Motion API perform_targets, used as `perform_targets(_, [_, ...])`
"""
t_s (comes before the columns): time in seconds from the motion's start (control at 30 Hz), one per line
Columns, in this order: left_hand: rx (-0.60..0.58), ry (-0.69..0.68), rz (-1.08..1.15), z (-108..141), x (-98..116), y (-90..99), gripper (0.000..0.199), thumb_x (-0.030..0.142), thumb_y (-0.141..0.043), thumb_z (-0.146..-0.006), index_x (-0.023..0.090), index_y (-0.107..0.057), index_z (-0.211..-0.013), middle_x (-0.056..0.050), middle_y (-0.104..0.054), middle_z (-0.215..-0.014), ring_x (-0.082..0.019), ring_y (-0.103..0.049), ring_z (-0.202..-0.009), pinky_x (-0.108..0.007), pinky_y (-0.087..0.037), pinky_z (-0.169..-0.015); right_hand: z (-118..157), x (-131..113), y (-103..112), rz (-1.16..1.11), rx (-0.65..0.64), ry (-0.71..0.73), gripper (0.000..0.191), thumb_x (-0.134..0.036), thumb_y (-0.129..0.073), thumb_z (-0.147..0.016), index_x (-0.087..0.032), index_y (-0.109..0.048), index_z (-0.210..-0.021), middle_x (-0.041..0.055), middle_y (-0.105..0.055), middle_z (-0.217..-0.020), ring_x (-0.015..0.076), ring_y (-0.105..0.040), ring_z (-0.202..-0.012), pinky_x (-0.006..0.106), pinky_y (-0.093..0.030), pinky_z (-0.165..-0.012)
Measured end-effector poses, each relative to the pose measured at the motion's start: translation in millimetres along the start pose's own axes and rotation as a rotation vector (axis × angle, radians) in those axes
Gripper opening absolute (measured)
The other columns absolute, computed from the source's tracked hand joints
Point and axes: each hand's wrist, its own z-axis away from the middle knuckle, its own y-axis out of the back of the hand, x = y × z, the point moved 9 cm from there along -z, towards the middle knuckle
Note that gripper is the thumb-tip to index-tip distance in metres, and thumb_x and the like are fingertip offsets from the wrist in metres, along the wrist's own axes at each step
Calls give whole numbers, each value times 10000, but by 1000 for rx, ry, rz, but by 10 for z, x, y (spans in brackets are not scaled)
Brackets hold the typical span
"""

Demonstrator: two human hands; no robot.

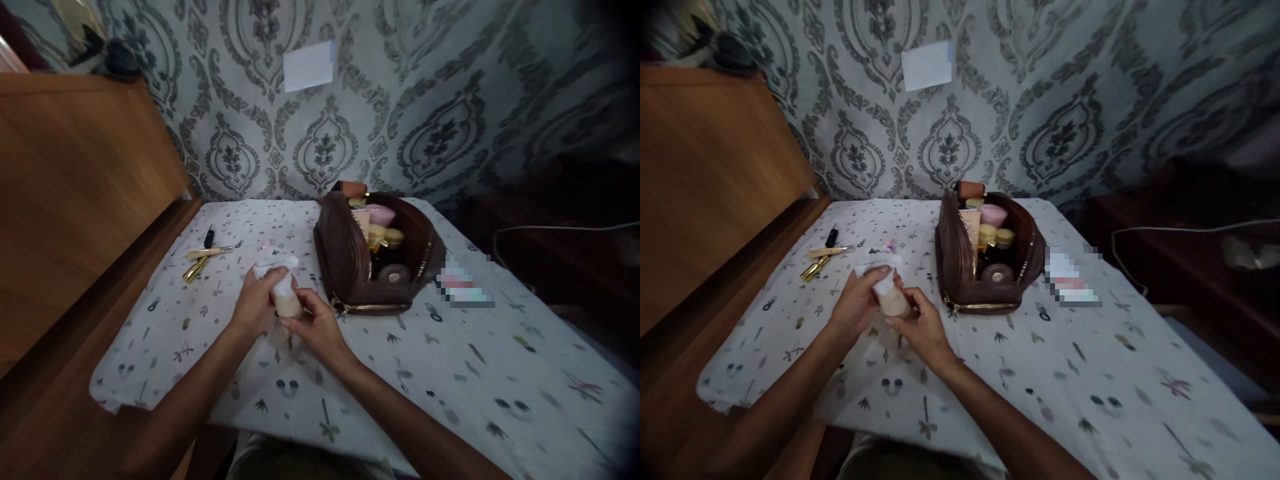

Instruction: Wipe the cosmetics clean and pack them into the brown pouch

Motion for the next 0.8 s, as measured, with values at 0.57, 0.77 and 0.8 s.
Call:
perform_targets(0.57, [63,91,286,-95,-260,175,238,245,-608,-748,206,-685,-970,-65,-755,-978,-250,-687,-1063,-421,-532,-995,3,-2,52,-113,48,4,485,-520,-793,-682,-215,-594,-1002,20,-611,-942,186,-551,-877,287,-446,-782])
perform_targets(0.77, [-106,-62,-30,6,-211,5,473,282,-735,-725,245,-653,-1189,-78,-702,-1211,-280,-620,-1201,-379,-505,-1011,-5,89,54,-251,69,-108,513,-568,-789,-665,-229,-570,-982,2,-614,-891,171,-570,-826,279,-451,-763])
perform_targets(0.8, [-132,-73,-75,15,-223,-11,512,278,-754,-732,266,-634,-1229,-71,-678,-1262,-269,-610,-1218,-359,-492,-1023,-6,99,67,-264,79,-110,508,-565,-785,-672,-229,-566,-983,0,-617,-895,169,-574,-825,279,-452,-766])
